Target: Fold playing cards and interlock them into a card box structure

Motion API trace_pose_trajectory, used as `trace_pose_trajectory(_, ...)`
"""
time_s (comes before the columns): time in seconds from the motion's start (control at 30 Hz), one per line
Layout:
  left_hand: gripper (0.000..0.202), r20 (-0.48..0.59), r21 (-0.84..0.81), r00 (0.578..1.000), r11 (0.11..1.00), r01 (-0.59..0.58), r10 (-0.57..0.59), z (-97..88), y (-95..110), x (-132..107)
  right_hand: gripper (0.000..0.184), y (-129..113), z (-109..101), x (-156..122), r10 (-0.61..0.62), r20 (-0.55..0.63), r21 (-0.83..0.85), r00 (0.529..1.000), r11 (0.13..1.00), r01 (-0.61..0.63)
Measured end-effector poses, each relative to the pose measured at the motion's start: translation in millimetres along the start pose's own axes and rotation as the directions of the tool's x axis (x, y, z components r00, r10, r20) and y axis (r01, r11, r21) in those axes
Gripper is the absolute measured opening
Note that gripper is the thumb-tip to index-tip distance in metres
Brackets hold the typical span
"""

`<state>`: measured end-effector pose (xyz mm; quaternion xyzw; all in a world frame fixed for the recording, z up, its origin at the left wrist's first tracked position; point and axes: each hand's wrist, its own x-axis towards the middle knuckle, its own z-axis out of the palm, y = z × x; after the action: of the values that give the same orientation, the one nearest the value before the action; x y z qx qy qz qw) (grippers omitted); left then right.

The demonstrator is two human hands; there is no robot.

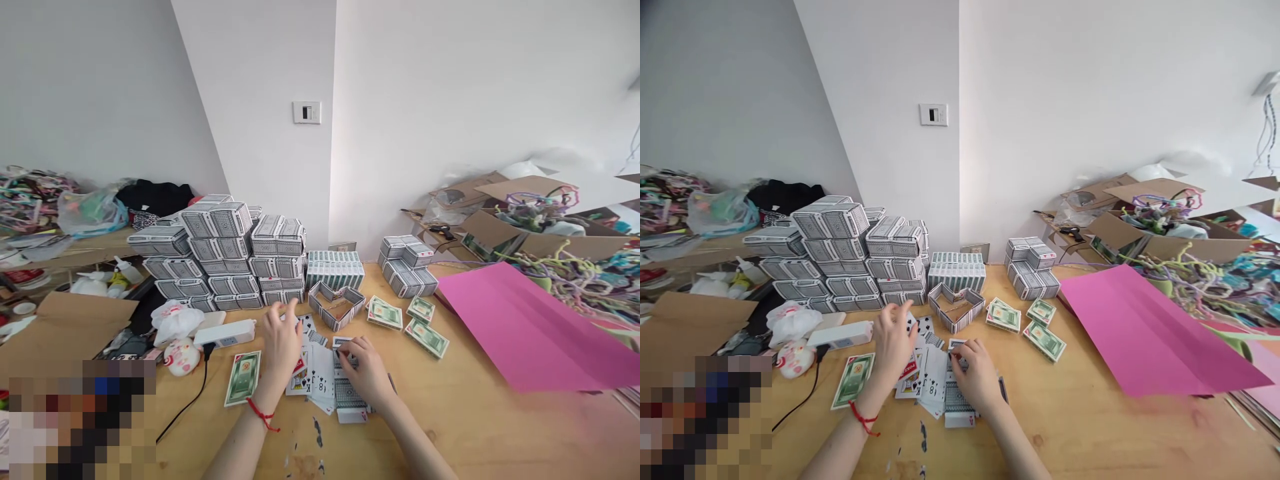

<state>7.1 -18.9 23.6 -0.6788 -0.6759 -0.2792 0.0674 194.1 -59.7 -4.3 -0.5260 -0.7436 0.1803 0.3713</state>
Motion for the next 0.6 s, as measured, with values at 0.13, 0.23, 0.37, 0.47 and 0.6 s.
trace_pose_trajectory(0.13, 0.025, 0.484, -0.197, 0.845, 0.969, -0.149, 0.228, 9.8, 7.9, -0.2, 0.015, -0.7, 1.7, -1.5, 0.018, 0.021, -0.003, 1.0, 1.0, -0.018)
trace_pose_trajectory(0.23, 0.035, 0.604, -0.191, 0.773, 0.977, -0.092, 0.191, 19.6, 7.7, 5.6, 0.017, 2.4, 1.8, -2.8, 0.014, 0.051, -0.051, 0.999, 0.999, -0.011)
trace_pose_trajectory(0.37, 0.028, 0.641, -0.194, 0.749, 0.98, -0.053, 0.167, 29.6, 4.5, 11.5, 0.02, 5.2, 1.3, -4.0, 0.018, 0.105, -0.132, 0.994, 0.991, -0.004)
trace_pose_trajectory(0.47, 0.014, 0.643, -0.237, 0.741, 0.97, -0.045, 0.192, 32.3, 1.7, 13.9, 0.021, 5.3, -0.3, -3.4, 0.04, 0.122, -0.149, 0.992, 0.989, -0.022)
trace_pose_trajectory(0.6, 0.007, 0.63, -0.311, 0.738, 0.949, -0.047, 0.243, 29.7, -0.3, 18.2, 0.022, 4.9, -4.1, -2.7, 0.076, 0.132, -0.147, 0.988, 0.988, -0.057)
